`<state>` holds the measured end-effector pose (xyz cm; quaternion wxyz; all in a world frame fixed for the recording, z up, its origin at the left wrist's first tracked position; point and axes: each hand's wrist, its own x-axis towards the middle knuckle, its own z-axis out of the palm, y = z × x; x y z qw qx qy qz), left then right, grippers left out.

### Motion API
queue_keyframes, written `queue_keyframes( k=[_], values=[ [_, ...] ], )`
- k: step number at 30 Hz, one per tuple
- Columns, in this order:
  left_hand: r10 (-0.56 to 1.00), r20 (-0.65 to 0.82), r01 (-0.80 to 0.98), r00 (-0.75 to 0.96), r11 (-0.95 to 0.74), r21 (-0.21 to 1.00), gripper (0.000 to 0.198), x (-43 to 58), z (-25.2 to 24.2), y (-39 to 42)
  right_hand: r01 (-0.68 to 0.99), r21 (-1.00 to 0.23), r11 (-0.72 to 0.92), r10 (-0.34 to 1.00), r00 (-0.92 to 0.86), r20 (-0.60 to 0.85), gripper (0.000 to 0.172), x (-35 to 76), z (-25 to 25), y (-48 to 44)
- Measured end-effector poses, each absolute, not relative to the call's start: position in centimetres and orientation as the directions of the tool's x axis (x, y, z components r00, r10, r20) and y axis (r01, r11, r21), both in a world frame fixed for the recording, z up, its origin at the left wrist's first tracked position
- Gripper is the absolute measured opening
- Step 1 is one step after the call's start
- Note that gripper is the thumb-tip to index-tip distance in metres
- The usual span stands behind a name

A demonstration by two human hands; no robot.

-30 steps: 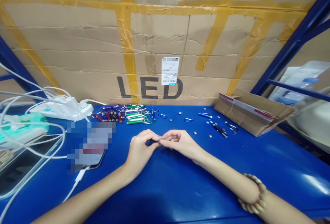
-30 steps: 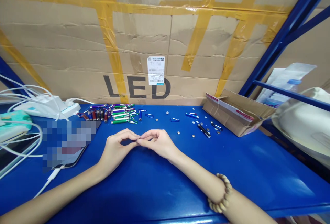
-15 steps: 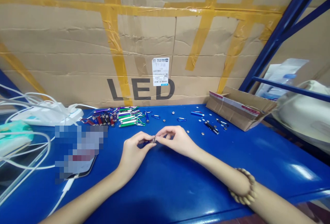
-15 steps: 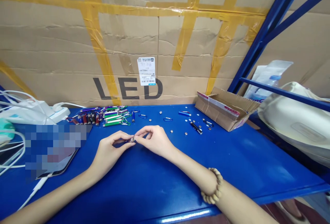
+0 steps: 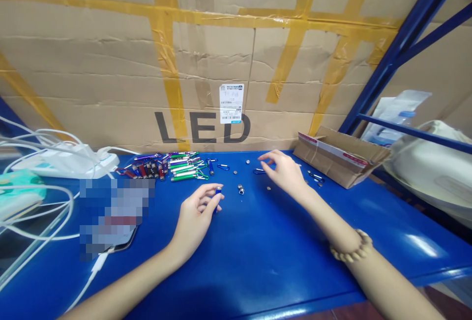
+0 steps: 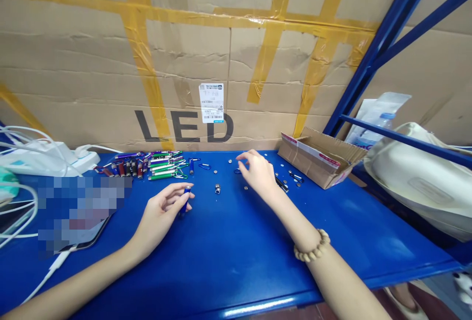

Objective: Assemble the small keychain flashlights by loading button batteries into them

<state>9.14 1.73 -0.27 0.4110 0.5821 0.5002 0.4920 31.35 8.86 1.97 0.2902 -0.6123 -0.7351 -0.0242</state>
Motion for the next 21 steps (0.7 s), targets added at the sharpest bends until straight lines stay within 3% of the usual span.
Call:
queue_keyframes(
  k=[3,6,11,15,21],
  values=[
    [0.989,0.147,0.163,0.026,-0.149,0.975,0.029,9.1,-0.3,1.6,0.909,-0.328,0.256,0.882,-0.081,0.465,0.017,31.7,1.5,9.4],
    [0.989,0.147,0.172,0.010,-0.146,0.974,0.028,9.1,-0.3,1.5,0.864,-0.263,0.430,0.840,-0.275,0.468,0.022,31.4,0.6,9.4],
    [0.989,0.149,0.181,0.000,-0.146,0.973,0.025,9.1,-0.2,1.6,0.730,-0.201,0.653,0.745,-0.573,0.341,0.032,30.2,0.4,8.6],
    [0.988,0.152,0.190,-0.002,-0.149,0.970,0.025,9.1,-0.2,1.7,0.742,-0.279,0.610,0.791,-0.550,0.266,0.032,29.6,0.8,8.0],
    [0.985,0.175,0.197,-0.004,-0.171,0.965,0.024,8.9,-0.4,1.7,0.742,-0.404,0.535,0.844,-0.492,0.212,0.011,28.6,-0.2,7.9]
  ],
)
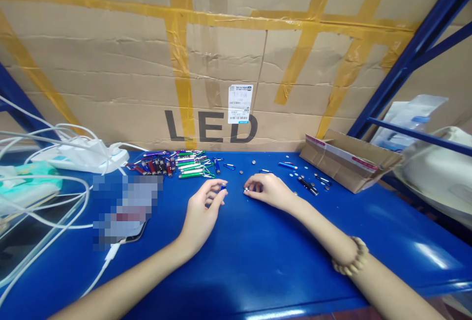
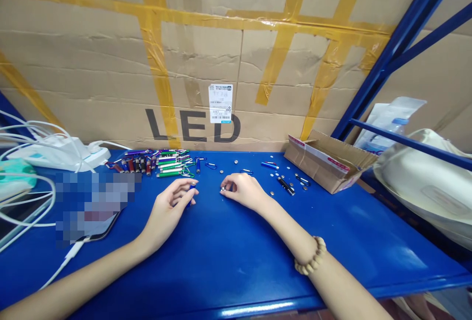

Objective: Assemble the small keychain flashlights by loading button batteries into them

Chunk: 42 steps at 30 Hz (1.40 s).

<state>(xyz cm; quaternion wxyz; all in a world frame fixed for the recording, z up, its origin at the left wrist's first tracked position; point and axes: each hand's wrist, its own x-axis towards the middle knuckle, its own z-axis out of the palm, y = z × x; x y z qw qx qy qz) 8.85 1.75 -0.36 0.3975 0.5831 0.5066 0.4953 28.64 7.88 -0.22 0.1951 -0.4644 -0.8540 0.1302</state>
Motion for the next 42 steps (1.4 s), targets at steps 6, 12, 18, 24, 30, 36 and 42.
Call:
queue_keyframes(
  k=[6,12,18,24,30,36,42],
  values=[
    [0.972,0.215,0.152,0.098,-0.228,0.962,0.024,8.7,-0.3,1.6,0.750,-0.426,0.507,0.862,-0.448,0.237,0.013,28.4,-0.8,7.8],
    [0.966,0.225,0.157,0.128,-0.244,0.957,0.024,8.8,-0.7,1.7,0.730,-0.466,0.499,0.866,-0.430,0.255,0.010,28.2,-0.7,7.7],
    [0.962,0.215,0.120,0.166,-0.237,0.964,0.024,8.9,-1.2,1.7,0.638,-0.562,0.527,0.848,-0.354,0.394,0.010,27.4,0.5,6.8],
    [0.956,0.252,0.261,0.149,-0.284,0.923,0.020,9.0,-1.0,1.6,0.428,-0.679,0.597,0.802,-0.291,0.521,0.012,26.9,0.8,6.1],
    [0.965,0.194,0.356,0.177,-0.246,0.901,0.027,9.1,-0.2,1.3,0.402,-0.672,0.622,0.782,-0.291,0.551,0.013,26.6,1.9,4.9],
    [0.959,0.206,0.357,0.193,-0.264,0.896,0.027,9.1,-0.3,1.4,0.494,-0.621,0.608,0.793,-0.356,0.493,0.015,26.8,1.3,5.0],
    [0.968,0.195,0.350,0.159,-0.240,0.906,0.025,8.9,-0.7,1.7,0.670,-0.468,0.576,0.815,-0.425,0.394,0.017,27.5,0.2,6.4]
  ],
)
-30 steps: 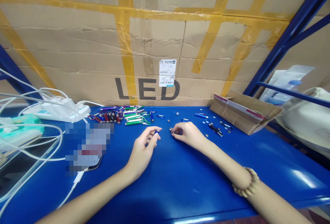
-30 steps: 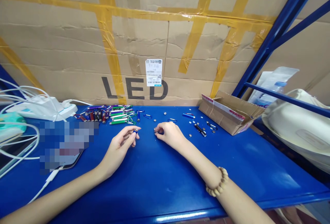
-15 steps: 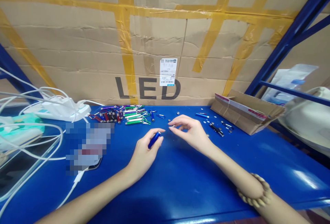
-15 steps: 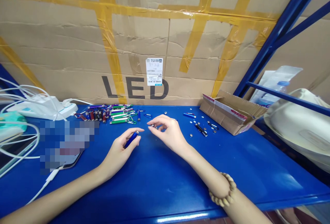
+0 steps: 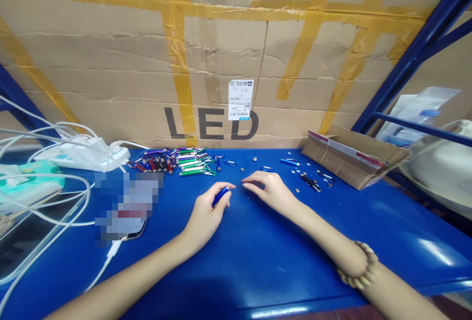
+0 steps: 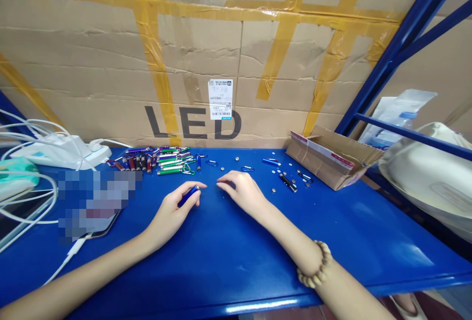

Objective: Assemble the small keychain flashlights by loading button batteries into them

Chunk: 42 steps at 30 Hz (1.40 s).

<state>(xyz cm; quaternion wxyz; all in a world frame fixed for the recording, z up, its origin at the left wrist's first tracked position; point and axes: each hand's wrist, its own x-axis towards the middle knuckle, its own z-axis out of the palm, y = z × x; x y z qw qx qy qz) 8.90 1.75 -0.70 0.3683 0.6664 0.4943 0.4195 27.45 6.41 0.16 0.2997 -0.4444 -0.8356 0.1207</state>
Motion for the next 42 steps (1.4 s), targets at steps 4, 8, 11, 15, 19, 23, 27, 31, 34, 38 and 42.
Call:
queue_keyframes(
  k=[4,8,11,15,19,23,27,31,34,38,42],
  values=[
    [0.967,0.205,0.355,0.153,-0.248,0.902,0.024,8.9,-0.8,1.8,0.754,-0.412,0.511,0.854,-0.394,0.339,0.024,29.7,1.9,6.8],
    [0.969,0.188,0.361,0.161,-0.235,0.902,0.024,8.9,-0.8,1.6,0.792,-0.447,0.416,0.902,-0.423,0.089,0.027,32.4,3.5,7.0],
    [0.971,0.170,0.365,0.168,-0.221,0.904,0.024,9.0,-0.7,1.6,0.782,-0.518,0.346,0.888,-0.451,-0.088,0.028,33.3,3.4,7.1],
    [0.971,0.167,0.358,0.173,-0.220,0.907,0.024,9.0,-0.7,1.6,0.774,-0.491,0.400,0.869,-0.491,-0.066,0.011,33.1,2.4,7.5],
    [0.969,0.172,0.340,0.175,-0.223,0.914,0.024,8.9,-0.8,1.7,0.778,-0.442,0.446,0.866,-0.501,-0.008,0.008,32.7,1.7,7.9],
    [0.970,0.172,0.341,0.171,-0.222,0.913,0.024,9.0,-0.8,1.6,0.788,-0.444,0.426,0.890,-0.452,0.052,0.015,32.3,1.4,7.9],
    [0.975,0.167,0.328,0.148,-0.208,0.921,0.024,9.0,-0.9,1.7,0.788,-0.399,0.470,0.882,-0.433,0.183,0.020,31.6,1.3,7.6],
    [0.976,0.162,0.334,0.148,-0.203,0.920,0.025,8.9,-1.2,1.9,0.776,-0.378,0.505,0.863,-0.447,0.235,0.018,31.0,1.5,7.4],
    [0.973,0.163,0.363,0.162,-0.213,0.907,0.022,8.9,-1.2,1.8,0.764,-0.416,0.493,0.870,-0.443,0.218,0.012,30.9,1.4,7.4],
    [0.966,0.205,0.377,0.160,-0.251,0.892,0.016,9.1,-1.2,1.5,0.661,-0.642,0.388,0.913,-0.371,0.170,0.009,30.2,1.6,7.1],
    [0.959,0.220,0.409,0.176,-0.275,0.870,0.009,9.3,-1.0,1.2,0.383,-0.903,0.195,0.948,-0.309,0.073,0.022,28.4,2.2,5.8]
  ],
)
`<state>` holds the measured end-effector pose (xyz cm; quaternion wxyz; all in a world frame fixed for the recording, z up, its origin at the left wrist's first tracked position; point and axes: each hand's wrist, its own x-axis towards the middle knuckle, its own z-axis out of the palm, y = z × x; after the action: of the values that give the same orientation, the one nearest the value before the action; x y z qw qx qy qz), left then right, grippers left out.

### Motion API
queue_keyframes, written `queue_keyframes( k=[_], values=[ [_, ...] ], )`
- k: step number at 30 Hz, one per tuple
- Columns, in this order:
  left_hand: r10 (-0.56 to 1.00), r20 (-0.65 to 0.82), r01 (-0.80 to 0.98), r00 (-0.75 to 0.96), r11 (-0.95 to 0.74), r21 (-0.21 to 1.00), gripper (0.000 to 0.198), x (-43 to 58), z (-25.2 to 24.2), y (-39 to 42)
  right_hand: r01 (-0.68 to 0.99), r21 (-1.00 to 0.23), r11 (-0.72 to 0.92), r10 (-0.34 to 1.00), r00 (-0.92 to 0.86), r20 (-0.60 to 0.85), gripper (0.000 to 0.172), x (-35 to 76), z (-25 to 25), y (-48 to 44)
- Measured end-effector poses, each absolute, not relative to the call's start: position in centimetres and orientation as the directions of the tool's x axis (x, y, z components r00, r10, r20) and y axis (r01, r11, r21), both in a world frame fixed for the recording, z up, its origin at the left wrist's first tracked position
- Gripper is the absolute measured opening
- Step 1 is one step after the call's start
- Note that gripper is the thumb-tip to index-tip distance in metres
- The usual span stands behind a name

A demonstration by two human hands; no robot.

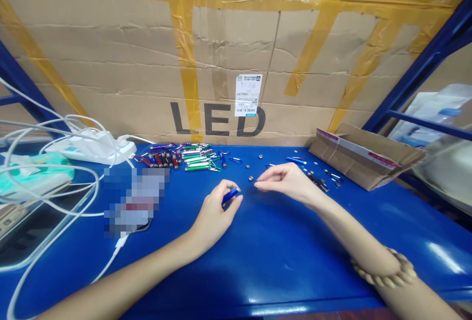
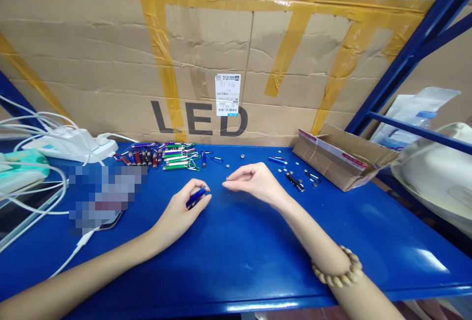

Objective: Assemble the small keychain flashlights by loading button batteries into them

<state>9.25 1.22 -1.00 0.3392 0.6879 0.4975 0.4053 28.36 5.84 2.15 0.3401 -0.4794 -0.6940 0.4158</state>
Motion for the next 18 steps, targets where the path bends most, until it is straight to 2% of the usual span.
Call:
queue_keyframes(
  k=[3,7,18],
  values=[
    [0.947,0.238,0.450,0.215,-0.312,0.837,0.007,9.2,-0.8,1.1,0.199,-0.972,0.125,0.943,-0.328,0.054,0.023,26.8,2.0,4.8],
    [0.916,0.279,0.481,0.288,-0.390,0.785,0.015,9.1,-0.6,0.9,0.100,-0.987,0.129,0.935,-0.344,0.087,0.021,25.6,1.4,4.1],
    [0.884,0.341,0.469,0.321,-0.461,0.753,0.017,8.8,-0.7,0.8,0.227,-0.939,0.260,0.927,-0.329,0.178,0.017,25.7,1.2,3.9]
  ],
)
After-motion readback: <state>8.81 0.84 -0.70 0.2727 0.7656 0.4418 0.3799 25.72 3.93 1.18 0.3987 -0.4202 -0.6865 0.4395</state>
